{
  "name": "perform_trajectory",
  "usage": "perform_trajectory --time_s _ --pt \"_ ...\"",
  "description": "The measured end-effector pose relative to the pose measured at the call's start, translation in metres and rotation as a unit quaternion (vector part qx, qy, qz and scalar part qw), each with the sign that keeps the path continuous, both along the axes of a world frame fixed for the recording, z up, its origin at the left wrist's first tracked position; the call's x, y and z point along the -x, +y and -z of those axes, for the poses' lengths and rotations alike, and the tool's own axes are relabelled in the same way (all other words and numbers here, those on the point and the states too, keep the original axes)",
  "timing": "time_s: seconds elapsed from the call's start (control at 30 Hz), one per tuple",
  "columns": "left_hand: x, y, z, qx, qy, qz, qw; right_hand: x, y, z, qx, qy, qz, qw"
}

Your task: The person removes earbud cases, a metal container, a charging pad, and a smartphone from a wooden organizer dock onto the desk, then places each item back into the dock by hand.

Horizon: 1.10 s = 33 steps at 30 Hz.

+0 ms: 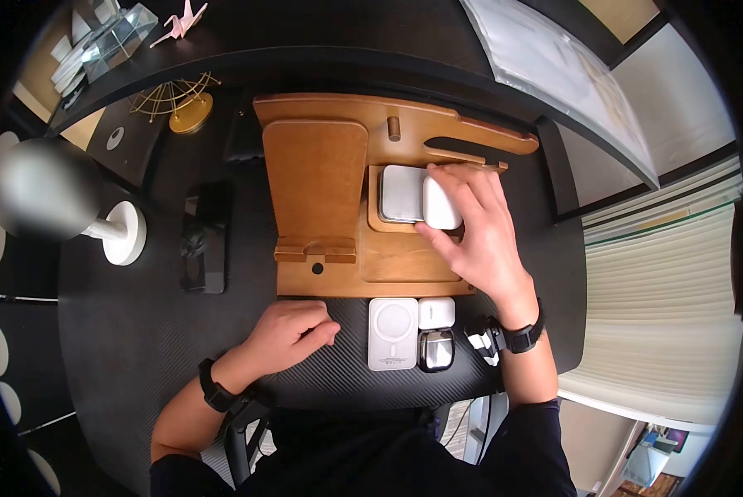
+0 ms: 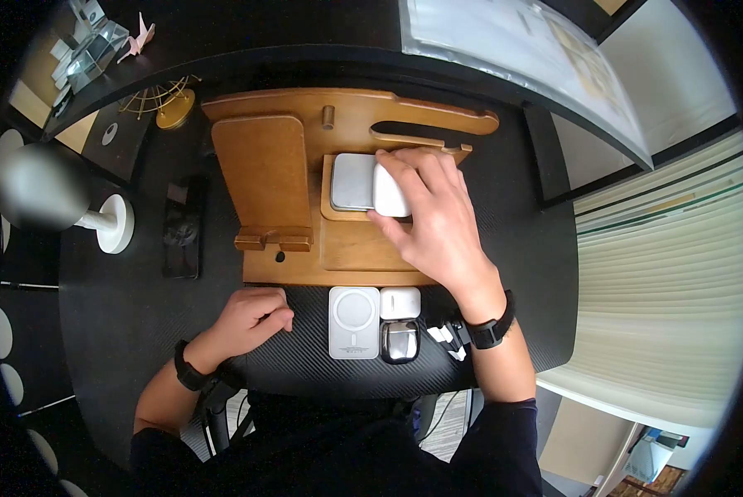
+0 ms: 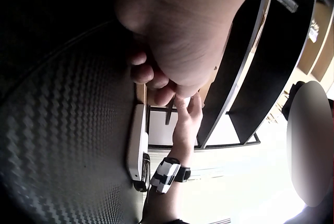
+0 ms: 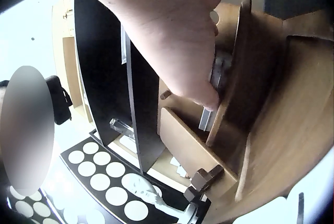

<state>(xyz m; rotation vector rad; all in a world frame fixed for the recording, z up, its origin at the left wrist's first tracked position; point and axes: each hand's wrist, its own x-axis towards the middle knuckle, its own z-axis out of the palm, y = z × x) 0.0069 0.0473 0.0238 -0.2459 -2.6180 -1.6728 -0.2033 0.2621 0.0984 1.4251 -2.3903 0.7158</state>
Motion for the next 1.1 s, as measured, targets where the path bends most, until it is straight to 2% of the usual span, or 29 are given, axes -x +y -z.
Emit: perform_trajectory --time_s 0.13,0.23,0.43,0.5,0.57,0.67,0.9,1.1 --pt "0.000 0.000 0.002 0.001 0.005 0.000 1.000 -0.001 -0.003 0.001 0.017 -0.056 -0.002 0.998" --pt "0.000 0.000 0.001 0.003 0.002 0.004 1.000 -0.008 -0.004 0.001 0.042 -0.127 0.045 0.990" --pt "0.000 -0.001 0.001 0.008 -0.004 0.005 1.000 0.002 0.015 0.005 0.083 -0.023 0.004 0.996" --pt "0.000 -0.001 0.001 0.006 -0.004 0.004 1.000 0.004 0.025 0.006 0.095 -0.017 0.031 0.995" --pt "0.000 -0.001 0.000 0.007 -0.004 0.004 1.000 0.008 0.033 0.011 0.104 -0.053 0.058 0.992" --pt "0.001 0.000 0.000 0.010 -0.003 0.007 1.000 0.007 0.035 0.016 0.107 -0.076 0.052 0.990" --pt "0.000 -0.001 0.001 0.006 -0.006 0.004 1.000 0.001 0.017 0.021 0.114 -0.059 0.058 0.990" --pt "0.000 -0.001 -0.001 0.014 -0.011 0.009 1.000 -0.007 0.005 0.020 0.113 -0.088 0.081 0.986"
